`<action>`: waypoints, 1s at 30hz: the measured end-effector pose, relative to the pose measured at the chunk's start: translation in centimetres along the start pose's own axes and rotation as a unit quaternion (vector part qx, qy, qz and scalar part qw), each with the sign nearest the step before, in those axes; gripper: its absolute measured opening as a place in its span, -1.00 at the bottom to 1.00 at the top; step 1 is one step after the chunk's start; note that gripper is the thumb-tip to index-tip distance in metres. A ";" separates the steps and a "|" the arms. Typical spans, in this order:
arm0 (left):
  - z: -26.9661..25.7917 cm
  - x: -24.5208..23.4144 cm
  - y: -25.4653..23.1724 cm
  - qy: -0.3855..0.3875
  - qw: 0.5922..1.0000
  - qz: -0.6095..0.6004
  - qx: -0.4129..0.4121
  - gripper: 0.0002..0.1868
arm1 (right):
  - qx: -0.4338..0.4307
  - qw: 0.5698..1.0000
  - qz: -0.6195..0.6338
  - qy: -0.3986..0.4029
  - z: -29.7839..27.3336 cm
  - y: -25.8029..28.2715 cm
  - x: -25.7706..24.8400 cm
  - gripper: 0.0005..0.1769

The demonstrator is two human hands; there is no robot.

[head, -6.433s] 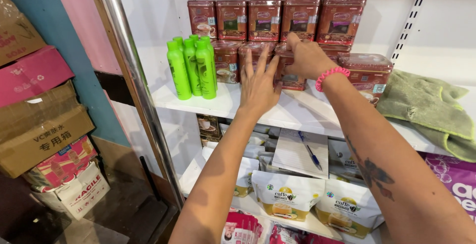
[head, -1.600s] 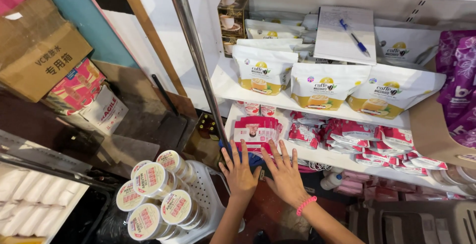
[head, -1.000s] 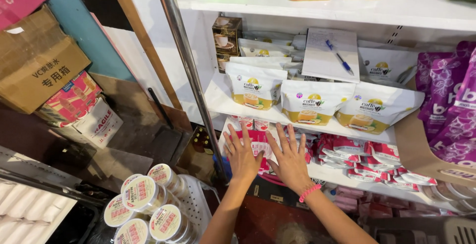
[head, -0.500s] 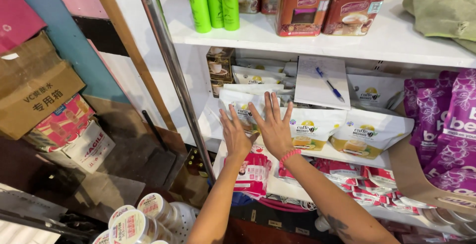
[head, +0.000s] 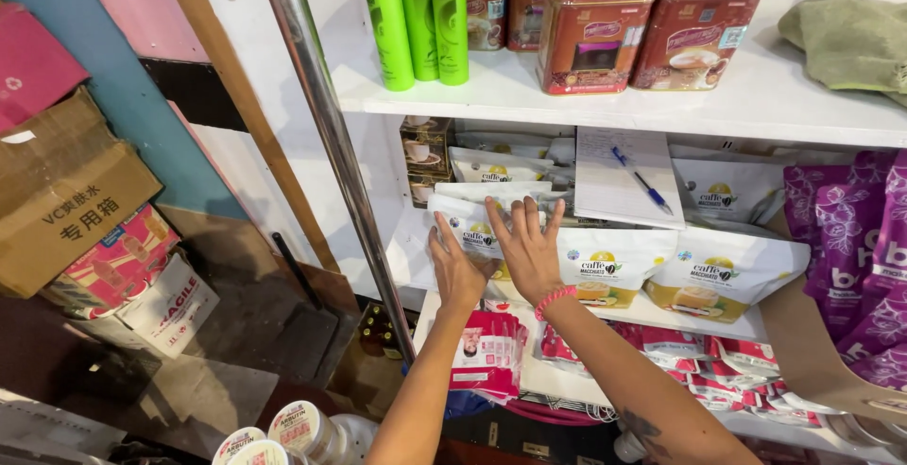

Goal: The person wipes a white shelf with a green cloth and arranges various items, including brown rectangular tins, green bottles, and white pouches. They repeatedly pick up, move, and stack the tins to organize the display on the shelf.

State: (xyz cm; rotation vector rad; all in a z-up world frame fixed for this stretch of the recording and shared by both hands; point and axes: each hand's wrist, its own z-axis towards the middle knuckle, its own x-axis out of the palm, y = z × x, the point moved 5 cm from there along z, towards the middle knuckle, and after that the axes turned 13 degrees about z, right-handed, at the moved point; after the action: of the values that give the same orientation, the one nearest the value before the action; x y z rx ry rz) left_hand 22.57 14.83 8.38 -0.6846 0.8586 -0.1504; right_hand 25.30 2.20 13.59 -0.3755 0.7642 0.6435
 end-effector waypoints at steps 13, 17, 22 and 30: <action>0.0 1.6 -0.2 0.040 0.998 -0.047 -0.028 0.56 | 0.014 1.000 -0.002 0.004 -0.1 -0.1 -0.1 -0.20; 0.2 2.4 -0.3 0.041 0.997 -0.057 -0.035 0.55 | 0.019 0.999 -0.008 0.026 -0.5 0.5 -0.5 -0.18; 0.2 2.4 -0.9 0.043 0.995 -0.069 -0.049 0.57 | 0.039 0.997 0.063 0.022 -1.2 0.0 -1.9 -0.11; 0.5 3.4 -1.0 0.015 0.996 -0.087 -0.030 0.55 | 0.126 0.989 0.077 0.003 -6.8 -3.9 -2.9 0.06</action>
State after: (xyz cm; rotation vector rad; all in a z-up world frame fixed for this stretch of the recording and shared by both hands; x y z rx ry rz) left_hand 25.31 13.02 7.02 -0.8147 0.8347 -0.2935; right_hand 22.80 -5.50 11.52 -0.0867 0.8755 0.6813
